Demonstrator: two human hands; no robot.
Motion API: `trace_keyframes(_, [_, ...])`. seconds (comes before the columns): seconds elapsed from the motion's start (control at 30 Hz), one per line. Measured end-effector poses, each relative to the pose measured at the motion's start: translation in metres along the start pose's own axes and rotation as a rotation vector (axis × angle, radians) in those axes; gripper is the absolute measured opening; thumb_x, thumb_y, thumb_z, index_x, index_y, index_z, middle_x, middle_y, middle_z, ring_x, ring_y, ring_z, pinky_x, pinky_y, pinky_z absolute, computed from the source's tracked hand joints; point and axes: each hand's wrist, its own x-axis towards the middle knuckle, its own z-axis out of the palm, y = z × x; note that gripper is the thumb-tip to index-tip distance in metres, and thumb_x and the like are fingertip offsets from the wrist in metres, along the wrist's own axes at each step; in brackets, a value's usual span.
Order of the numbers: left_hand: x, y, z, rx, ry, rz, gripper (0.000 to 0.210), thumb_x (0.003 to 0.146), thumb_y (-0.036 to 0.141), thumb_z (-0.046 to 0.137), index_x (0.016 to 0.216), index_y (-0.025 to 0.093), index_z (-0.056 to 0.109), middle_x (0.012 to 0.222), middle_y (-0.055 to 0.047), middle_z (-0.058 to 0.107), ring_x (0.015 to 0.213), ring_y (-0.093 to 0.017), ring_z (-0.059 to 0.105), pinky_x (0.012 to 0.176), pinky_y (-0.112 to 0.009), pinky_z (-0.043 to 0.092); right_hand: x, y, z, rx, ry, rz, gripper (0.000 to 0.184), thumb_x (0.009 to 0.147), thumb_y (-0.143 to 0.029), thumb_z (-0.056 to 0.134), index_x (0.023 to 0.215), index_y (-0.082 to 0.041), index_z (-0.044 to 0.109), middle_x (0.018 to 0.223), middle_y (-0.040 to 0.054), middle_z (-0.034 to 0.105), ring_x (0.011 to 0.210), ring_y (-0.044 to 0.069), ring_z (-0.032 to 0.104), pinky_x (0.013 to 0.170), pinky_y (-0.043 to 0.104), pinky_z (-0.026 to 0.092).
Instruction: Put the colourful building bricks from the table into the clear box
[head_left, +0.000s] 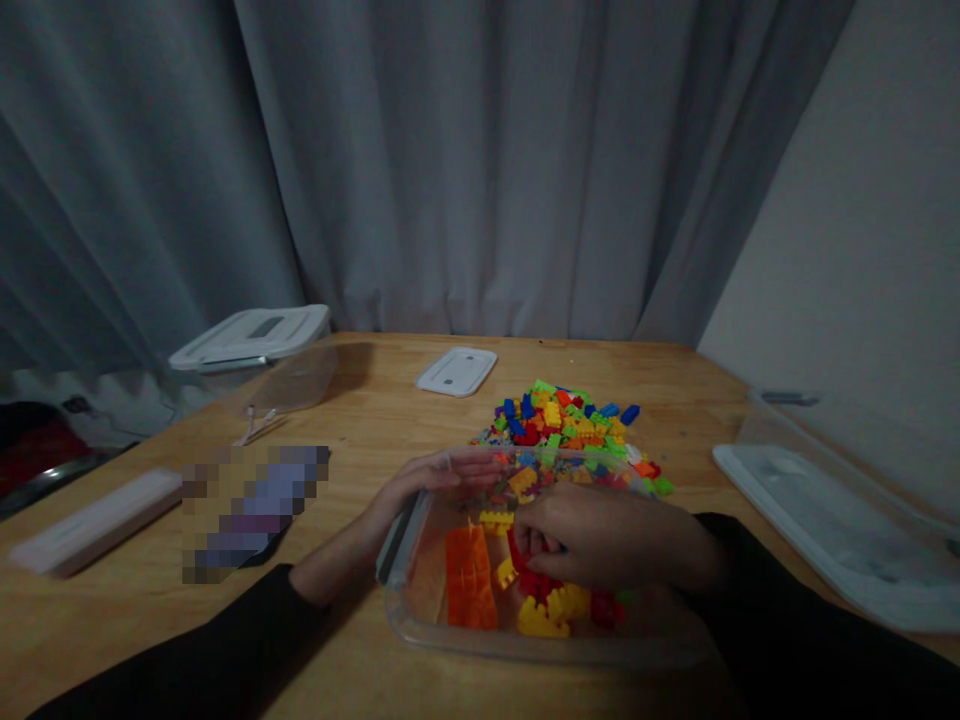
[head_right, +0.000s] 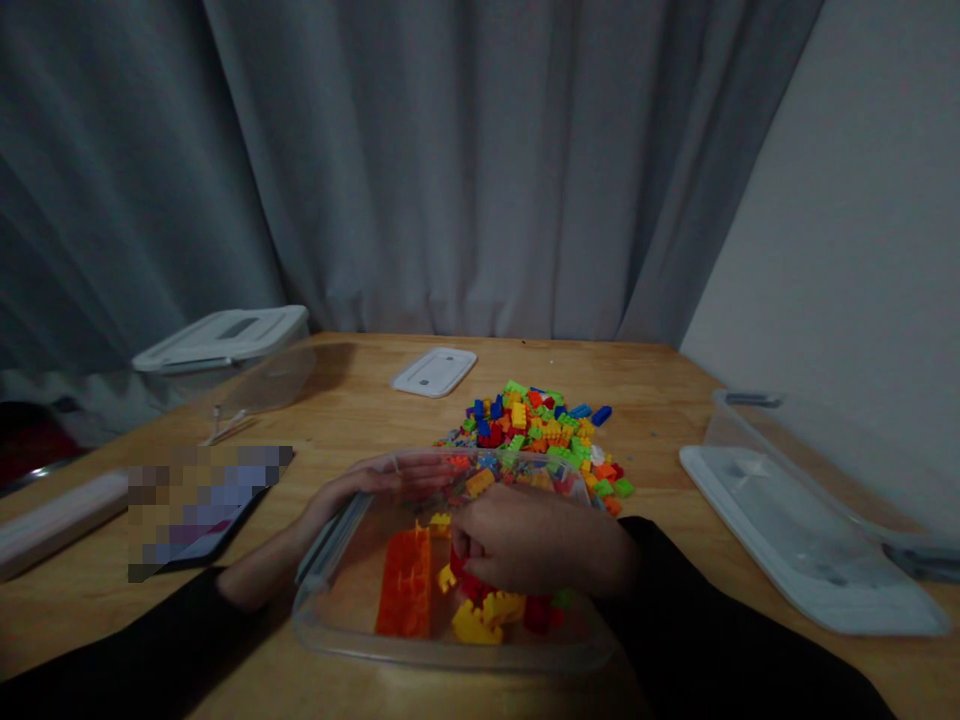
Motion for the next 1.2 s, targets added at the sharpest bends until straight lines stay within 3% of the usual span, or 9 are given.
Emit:
trace_keyframes(0.3, [0.000,0.000,-0.001,0.051,0.029,0.003,0.049,0.092,0.021,0.051,0.137,0.014,0.068,0.150,-0.016,0.061,0.140,-0.035,0.055,0.125,-0.057,0.027,0.001,0.001,0.004,0.043,-0.018,-0.015,0.015,0.087,-0.018,0.058,0.095,-0.018,0.071,0.080,0.0005,0.071,0.067,0.013,0.058,0.059,0.024,0.037])
trace_keyframes(0.63, [0.000,0.003,0.004,-0.001,0.010,0.012,0.048,0.091,0.022,0.051,0.135,0.013,0.068,0.149,-0.017,0.061,0.141,-0.035,0.054,0.125,-0.058,0.025,0.002,-0.008,-0.004,0.008,0.064,-0.059,0.022,0.093,-0.020,0.054,0.107,-0.019,0.070,0.102,0.0058,0.076,0.088,0.019,0.068,0.075,0.030,0.046])
trace_keyframes(0.83, [0.002,0.000,-0.001,0.064,-0.001,0.057,0.047,0.089,0.021,0.051,0.132,0.014,0.070,0.144,-0.016,0.066,0.136,-0.034,0.059,0.124,-0.057,0.027,-0.009,0.001,-0.029,0.043,0.198,-0.008,0.023,0.100,-0.032,0.055,0.110,-0.021,0.072,0.097,0.0037,0.076,0.083,0.017,0.068,0.072,0.028,0.046])
trace_keyframes(1.07, [-0.002,0.001,-0.001,0.003,0.021,0.006,0.047,0.091,0.020,0.053,0.136,0.013,0.068,0.149,-0.018,0.061,0.140,-0.036,0.056,0.124,-0.057,0.029,-0.038,0.054,-0.072,0.016,0.659,0.205,0.029,0.098,-0.042,0.057,0.109,-0.019,0.072,0.101,0.0063,0.077,0.087,0.019,0.070,0.077,0.030,0.052])
trace_keyframes(1.2, [-0.001,0.002,-0.001,-0.006,0.003,0.005,0.047,0.090,0.021,0.055,0.134,0.014,0.069,0.149,-0.017,0.062,0.140,-0.037,0.055,0.123,-0.059,0.030,-0.041,0.105,-0.073,-0.008,0.673,0.315,0.026,0.097,-0.039,0.057,0.101,-0.018,0.071,0.095,0.0076,0.077,0.083,0.020,0.070,0.074,0.030,0.052])
